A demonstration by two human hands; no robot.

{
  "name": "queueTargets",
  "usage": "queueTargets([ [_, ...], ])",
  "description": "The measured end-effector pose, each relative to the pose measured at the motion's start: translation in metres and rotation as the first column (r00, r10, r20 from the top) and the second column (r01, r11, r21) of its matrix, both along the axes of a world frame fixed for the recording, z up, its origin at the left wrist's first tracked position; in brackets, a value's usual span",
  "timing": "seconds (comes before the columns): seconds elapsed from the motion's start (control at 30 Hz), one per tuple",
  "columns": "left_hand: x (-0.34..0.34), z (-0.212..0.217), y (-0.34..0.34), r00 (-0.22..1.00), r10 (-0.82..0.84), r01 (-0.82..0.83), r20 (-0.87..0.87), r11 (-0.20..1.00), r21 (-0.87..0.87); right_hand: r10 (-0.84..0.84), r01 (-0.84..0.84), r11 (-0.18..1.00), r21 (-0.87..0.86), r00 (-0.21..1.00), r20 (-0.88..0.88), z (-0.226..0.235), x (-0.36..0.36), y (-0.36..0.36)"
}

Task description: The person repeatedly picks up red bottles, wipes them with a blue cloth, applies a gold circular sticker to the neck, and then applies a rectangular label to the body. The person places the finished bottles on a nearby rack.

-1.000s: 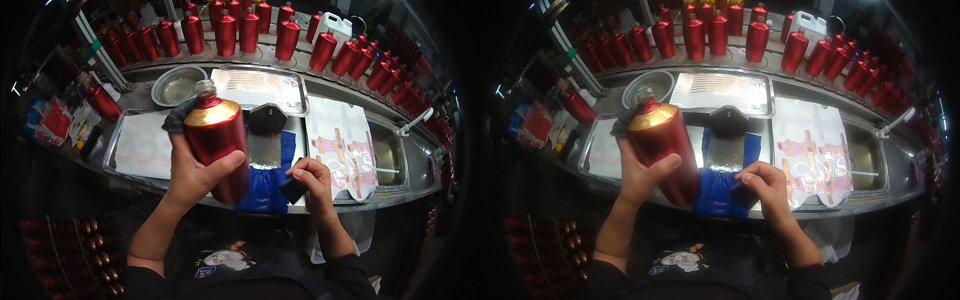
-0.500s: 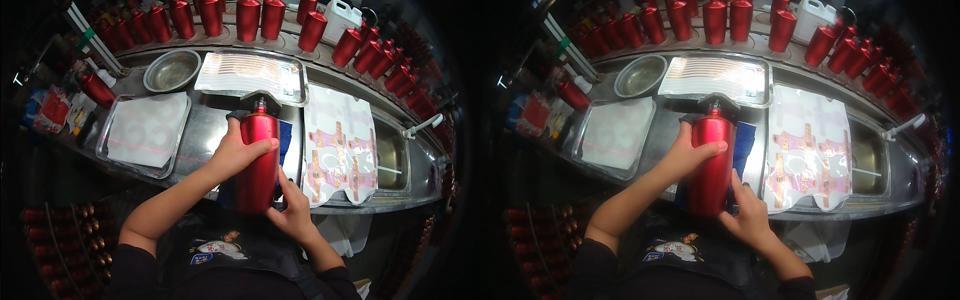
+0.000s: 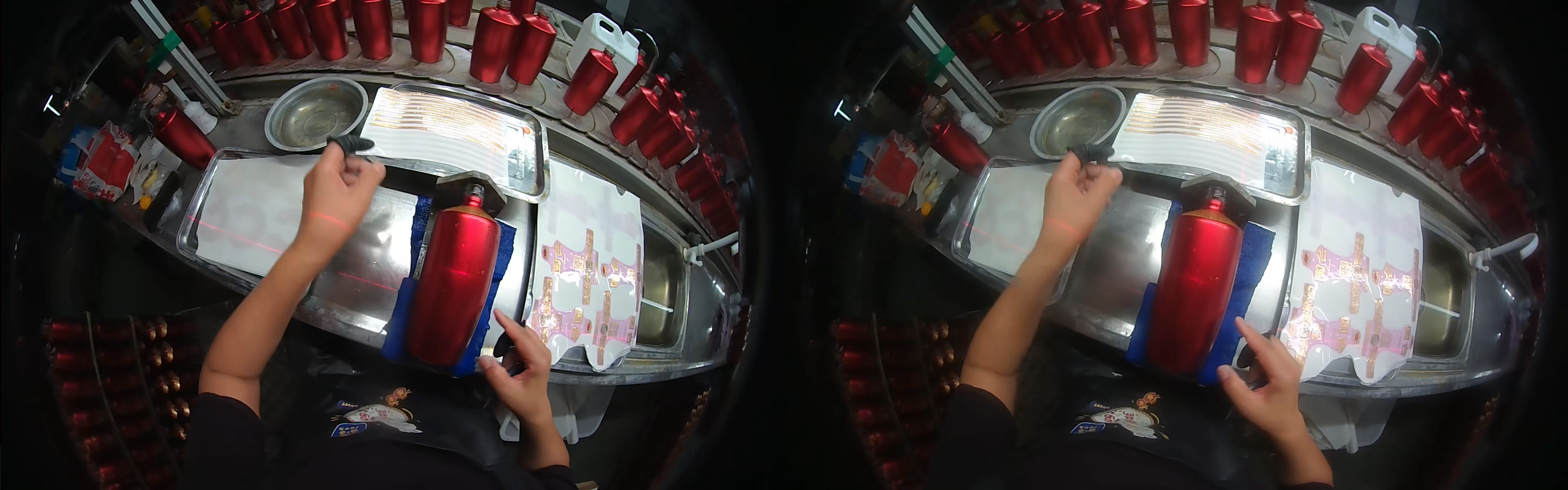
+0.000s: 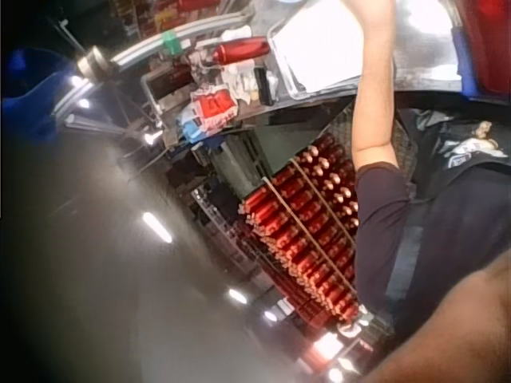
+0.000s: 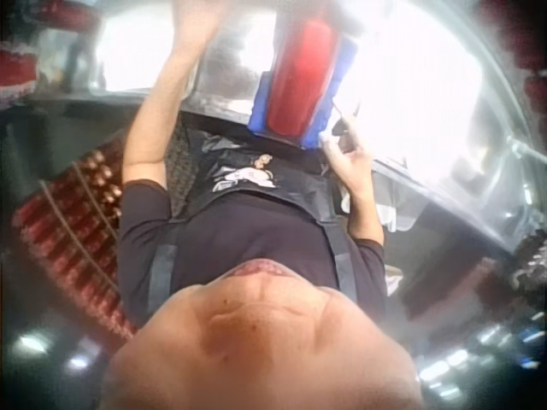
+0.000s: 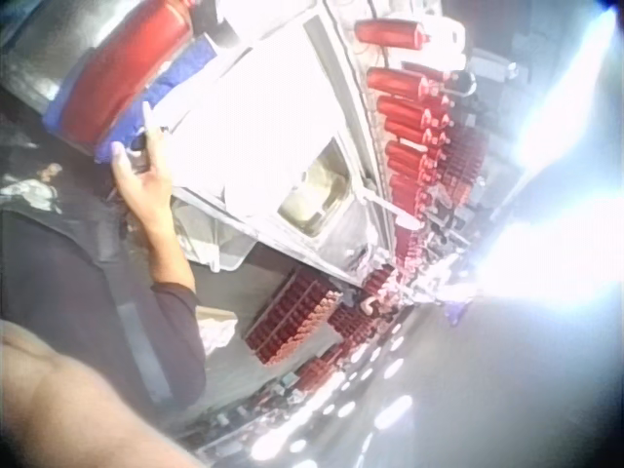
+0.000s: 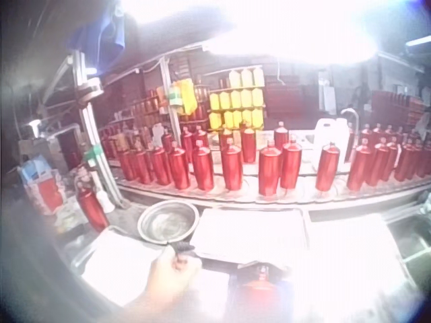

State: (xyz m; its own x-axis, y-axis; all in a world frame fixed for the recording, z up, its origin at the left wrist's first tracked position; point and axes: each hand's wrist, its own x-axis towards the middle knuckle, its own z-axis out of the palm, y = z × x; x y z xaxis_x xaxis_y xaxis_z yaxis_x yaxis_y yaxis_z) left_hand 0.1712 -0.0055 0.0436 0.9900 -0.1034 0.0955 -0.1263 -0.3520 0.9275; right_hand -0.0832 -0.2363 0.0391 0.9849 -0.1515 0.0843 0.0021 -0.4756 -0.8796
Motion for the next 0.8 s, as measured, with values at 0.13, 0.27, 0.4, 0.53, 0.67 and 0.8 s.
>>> queueTargets([
  [0.13,0.101,-0.015,0.002,0.987,0.083,-0.132,0.137,0.907,0.399,-0.176,0.18,0.979,0.093,0.983,-0.044,-0.004,0.014,-0.003],
  [0.27,0.133,-0.034,-0.018,0.983,0.135,-0.18,0.122,0.815,0.551,-0.17,0.172,0.983,0.061,0.985,-0.027,-0.004,0.026,-0.002],
  [0.4,0.142,-0.039,-0.022,0.986,0.152,-0.162,0.065,0.81,0.564,-0.183,0.186,0.982,0.045,0.981,-0.06,-0.004,0.03,-0.003],
  [0.53,0.145,-0.034,-0.016,0.975,0.163,-0.218,0.149,0.813,0.539,-0.202,0.208,0.974,0.085,0.977,-0.071,0.001,0.034,-0.015],
  [0.67,0.125,-0.005,-0.028,0.963,-0.024,-0.131,0.269,0.829,0.544,-0.14,0.146,0.986,-0.078,0.987,0.08,0.024,0.059,-0.037],
  [0.8,0.071,0.046,-0.085,0.851,-0.439,0.293,0.29,0.854,0.431,-0.134,0.128,0.99,0.056,0.984,0.117,0.05,0.132,-0.052],
])
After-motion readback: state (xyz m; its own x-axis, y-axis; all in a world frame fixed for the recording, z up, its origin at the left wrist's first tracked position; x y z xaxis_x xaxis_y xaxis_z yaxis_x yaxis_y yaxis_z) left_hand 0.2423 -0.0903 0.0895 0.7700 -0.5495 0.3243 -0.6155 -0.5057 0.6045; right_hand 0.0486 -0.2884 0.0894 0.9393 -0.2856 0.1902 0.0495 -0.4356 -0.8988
